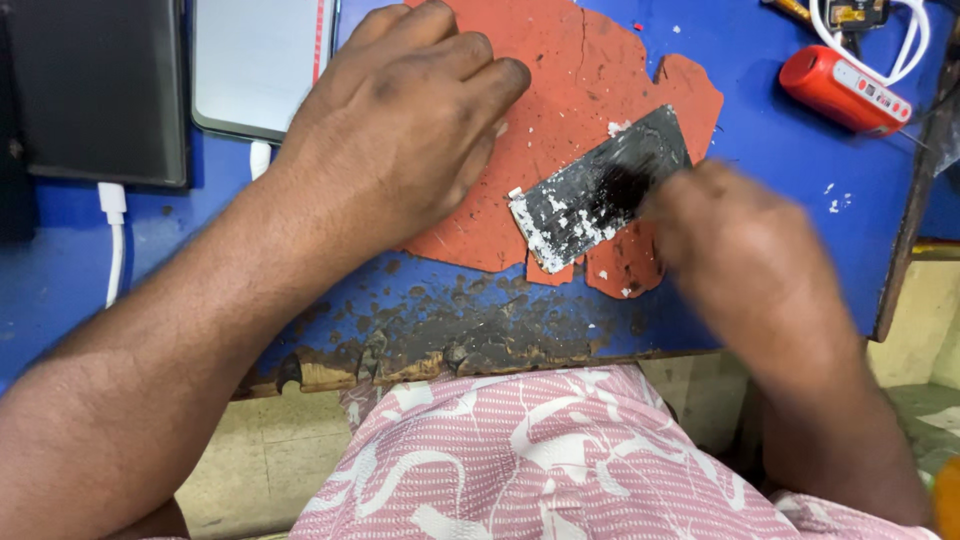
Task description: The person scrapes white residue off a small black rectangular object using a metal scraper. The object is held steady on a red mat while the person repeatedly scrapes its surface to remove the residue.
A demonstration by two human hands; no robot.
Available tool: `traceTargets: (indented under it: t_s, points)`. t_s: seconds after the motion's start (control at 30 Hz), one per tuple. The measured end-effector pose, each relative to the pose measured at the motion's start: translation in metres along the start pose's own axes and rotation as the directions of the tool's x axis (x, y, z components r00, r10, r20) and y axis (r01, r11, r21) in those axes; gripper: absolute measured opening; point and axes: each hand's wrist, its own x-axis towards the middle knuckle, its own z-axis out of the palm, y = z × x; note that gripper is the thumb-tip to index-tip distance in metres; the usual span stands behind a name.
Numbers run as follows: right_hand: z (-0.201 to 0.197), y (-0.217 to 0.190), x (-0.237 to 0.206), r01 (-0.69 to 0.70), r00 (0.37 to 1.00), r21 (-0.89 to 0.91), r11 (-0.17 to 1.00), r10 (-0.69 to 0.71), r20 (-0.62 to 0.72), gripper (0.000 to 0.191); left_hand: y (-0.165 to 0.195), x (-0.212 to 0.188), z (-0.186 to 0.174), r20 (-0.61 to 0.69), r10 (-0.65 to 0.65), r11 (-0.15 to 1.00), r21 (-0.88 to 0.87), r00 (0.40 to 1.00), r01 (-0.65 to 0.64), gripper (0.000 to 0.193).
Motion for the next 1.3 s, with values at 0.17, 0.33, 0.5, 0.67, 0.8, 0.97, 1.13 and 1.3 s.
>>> traceTargets:
  t_s: [0.17,0.33,0.5,0.67,0.8,0.97,1.13,1.3]
  points:
    - [-0.005,-0.008,0.006,0.004,1.000,-0.032,0.999,-0.005,-0.019,0.006,0.000,-0.001,0.000,-0.007,0.001,1.000,-0.015,1.000,-0.001,0.013]
    - [-0.015,0.001,0.022,0.086,0.988,0.050,0.995,-0.079,-0.136,0.006,0.000,-0.001,0.001,-0.013,0.002,1.000,0.001,1.000,-0.002,0.012]
    - [-0.024,0.015,0.026,0.063,0.984,0.034,0.997,-0.057,-0.169,0.012,-0.001,-0.001,0.000,-0.011,-0.009,1.000,0.002,1.000,0.009,0.009]
    - [-0.016,0.019,0.026,0.096,0.990,0.108,0.990,-0.083,-0.116,0.012,-0.001,0.000,0.001,-0.005,-0.020,1.000,0.009,1.000,0.020,0.008]
    - [-0.009,0.013,0.030,0.125,0.983,0.079,0.989,-0.113,-0.142,0.007,-0.001,0.000,0.001,-0.011,-0.014,0.999,0.031,1.000,0.015,0.008]
    - [-0.002,-0.016,0.033,0.145,0.987,0.084,0.986,-0.138,-0.088,0.008,0.000,-0.001,0.001,-0.020,-0.018,1.000,-0.006,1.000,0.018,0.008]
    - [-0.008,-0.027,0.039,-0.033,0.999,0.228,0.973,0.035,-0.003,0.015,-0.001,-0.004,-0.002,-0.062,0.004,1.000,-0.012,0.998,-0.004,0.009]
    - [-0.007,-0.040,0.049,0.106,0.994,0.093,0.990,-0.105,-0.015,0.009,-0.002,-0.003,-0.002,-0.018,0.000,1.000,-0.002,1.000,0.000,0.009]
